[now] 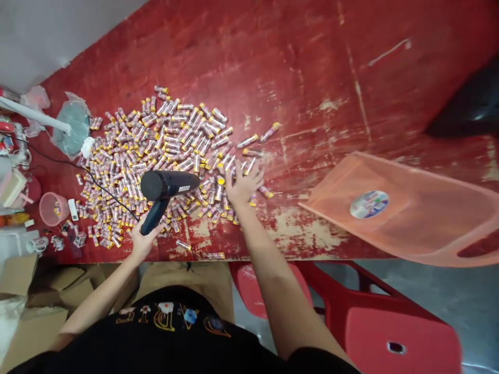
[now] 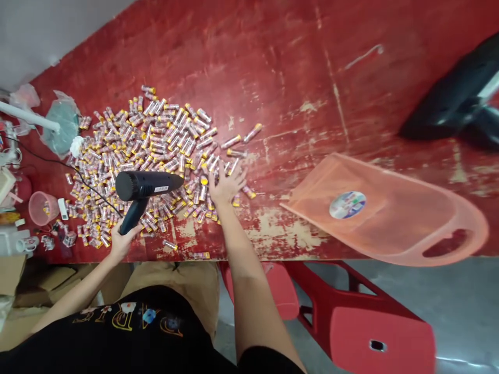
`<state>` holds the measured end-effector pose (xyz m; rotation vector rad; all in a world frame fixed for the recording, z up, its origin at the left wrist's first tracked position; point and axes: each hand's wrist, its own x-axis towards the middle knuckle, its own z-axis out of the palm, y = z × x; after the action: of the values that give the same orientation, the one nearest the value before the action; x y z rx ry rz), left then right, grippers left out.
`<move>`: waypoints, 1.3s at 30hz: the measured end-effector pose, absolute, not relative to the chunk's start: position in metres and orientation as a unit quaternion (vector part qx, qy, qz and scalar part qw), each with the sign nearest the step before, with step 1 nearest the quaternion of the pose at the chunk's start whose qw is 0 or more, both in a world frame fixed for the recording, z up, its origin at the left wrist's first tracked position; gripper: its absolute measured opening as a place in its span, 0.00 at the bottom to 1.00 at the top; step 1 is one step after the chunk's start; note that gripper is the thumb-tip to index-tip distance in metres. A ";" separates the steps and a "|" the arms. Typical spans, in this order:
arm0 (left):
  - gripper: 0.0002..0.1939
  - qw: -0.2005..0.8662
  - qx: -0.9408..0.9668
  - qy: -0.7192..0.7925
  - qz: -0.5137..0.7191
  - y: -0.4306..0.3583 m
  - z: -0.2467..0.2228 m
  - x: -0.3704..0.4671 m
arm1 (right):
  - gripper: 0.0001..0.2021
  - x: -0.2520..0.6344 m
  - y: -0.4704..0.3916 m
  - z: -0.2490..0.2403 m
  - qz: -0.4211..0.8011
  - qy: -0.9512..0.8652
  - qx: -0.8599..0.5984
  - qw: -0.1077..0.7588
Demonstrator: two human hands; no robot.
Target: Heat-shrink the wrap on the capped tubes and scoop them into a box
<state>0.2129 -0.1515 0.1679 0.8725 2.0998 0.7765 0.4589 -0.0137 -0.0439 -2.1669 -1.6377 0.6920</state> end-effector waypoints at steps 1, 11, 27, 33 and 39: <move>0.24 0.361 0.340 0.815 0.301 -0.152 0.167 0.214 | 0.32 0.448 -0.005 -0.042 0.251 -0.583 -0.753 0.173; 0.23 0.292 0.523 0.740 0.305 -0.174 0.151 0.230 | 0.25 0.449 -0.098 0.037 0.475 -0.356 -0.674 0.440; 0.36 0.349 0.769 0.526 0.101 -0.173 0.171 0.230 | 0.19 0.382 -0.163 0.134 0.664 0.070 -0.531 0.522; 0.29 0.261 0.821 0.499 0.089 -0.048 0.095 0.241 | 0.14 0.377 -0.195 0.143 0.605 0.112 -0.582 0.533; 0.44 0.237 0.899 0.368 -0.026 0.011 -0.006 0.262 | 0.11 0.367 -0.212 0.138 0.534 0.120 -0.630 0.551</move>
<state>0.2624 0.0106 -0.0061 2.4631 1.0095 -0.0724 0.3672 -0.2124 0.1377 -1.4902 0.2850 1.2621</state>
